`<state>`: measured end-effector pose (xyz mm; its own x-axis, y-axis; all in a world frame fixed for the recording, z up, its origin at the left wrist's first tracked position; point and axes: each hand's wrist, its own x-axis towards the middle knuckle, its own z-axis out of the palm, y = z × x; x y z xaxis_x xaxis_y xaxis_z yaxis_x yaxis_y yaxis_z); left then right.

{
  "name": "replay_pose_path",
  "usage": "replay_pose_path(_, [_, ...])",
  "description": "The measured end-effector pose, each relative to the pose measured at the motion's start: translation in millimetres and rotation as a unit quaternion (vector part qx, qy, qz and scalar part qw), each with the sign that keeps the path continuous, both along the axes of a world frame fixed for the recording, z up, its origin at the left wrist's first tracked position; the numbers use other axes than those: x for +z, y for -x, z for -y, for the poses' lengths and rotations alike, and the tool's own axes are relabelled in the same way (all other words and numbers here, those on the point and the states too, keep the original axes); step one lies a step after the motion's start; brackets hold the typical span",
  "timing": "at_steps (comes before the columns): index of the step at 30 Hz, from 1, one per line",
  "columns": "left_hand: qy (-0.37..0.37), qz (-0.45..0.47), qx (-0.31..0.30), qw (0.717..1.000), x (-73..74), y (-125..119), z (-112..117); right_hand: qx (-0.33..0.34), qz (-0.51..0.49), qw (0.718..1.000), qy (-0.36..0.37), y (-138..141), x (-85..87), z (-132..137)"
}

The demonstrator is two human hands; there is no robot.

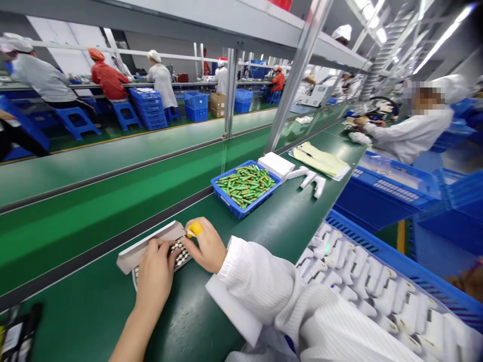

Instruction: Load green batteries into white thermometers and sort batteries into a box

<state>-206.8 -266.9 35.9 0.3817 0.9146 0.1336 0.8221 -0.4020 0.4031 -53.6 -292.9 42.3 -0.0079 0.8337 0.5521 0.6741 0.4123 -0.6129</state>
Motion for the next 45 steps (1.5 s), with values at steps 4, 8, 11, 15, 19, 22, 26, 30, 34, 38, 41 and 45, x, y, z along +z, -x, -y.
replay_pose_path(4, [0.034, 0.16, 0.056, 0.985, 3.2, 5, -1, 0.019, -0.002, 0.999, 0.033, 1, 1.2, 5])
replay_pose_path(8, [0.105, 0.354, 0.116, 0.922, 12.6, 10, 0, 0.087, -0.094, 0.979, 0.161, 3, 0.3, 8])
replay_pose_path(11, [0.189, 0.511, 0.142, 0.826, 19.3, 9, 0, 0.15, -0.165, 0.945, 0.241, 8, -3.3, 10])
replay_pose_path(15, [0.234, 0.576, 0.152, 0.768, 22.3, 7, 1, 0.18, -0.227, 0.913, 0.287, 14, -8.5, 9])
replay_pose_path(19, [0.261, 0.584, 0.141, 0.756, 22.4, 8, 0, 0.19, -0.296, 0.884, 0.307, 15, -6.3, 7])
replay_pose_path(22, [0.272, 0.578, 0.126, 0.759, 24.1, 9, 0, 0.202, -0.357, 0.849, 0.334, 14, -3.3, 6])
replay_pose_path(26, [0.271, 0.555, 0.103, 0.78, 27.2, 9, 1, 0.207, -0.418, 0.802, 0.374, 10, -3.5, 3])
replay_pose_path(30, [0.283, 0.536, 0.095, 0.79, 29.8, 9, 2, 0.18, -0.387, 0.84, 0.334, 7, -4.8, 1])
replay_pose_path(34, [0.272, 0.511, 0.08, 0.811, 34.1, 9, 0, 0.119, -0.357, 0.888, 0.264, 10, -5.2, 5])
replay_pose_path(38, [0.228, 0.468, 0.053, 0.852, 44.0, 15, 0, 0.11, -0.393, 0.873, 0.267, 9, -0.6, 5])
replay_pose_path(41, [0.233, 0.411, 0.02, 0.881, 49.7, 21, 2, 0.121, -0.514, 0.8, 0.285, -2, 4.4, -3])
replay_pose_path(45, [0.2, 0.398, 0.018, 0.895, 45.0, 18, 3, 0.073, -0.524, 0.82, 0.217, -9, 3.1, -12])
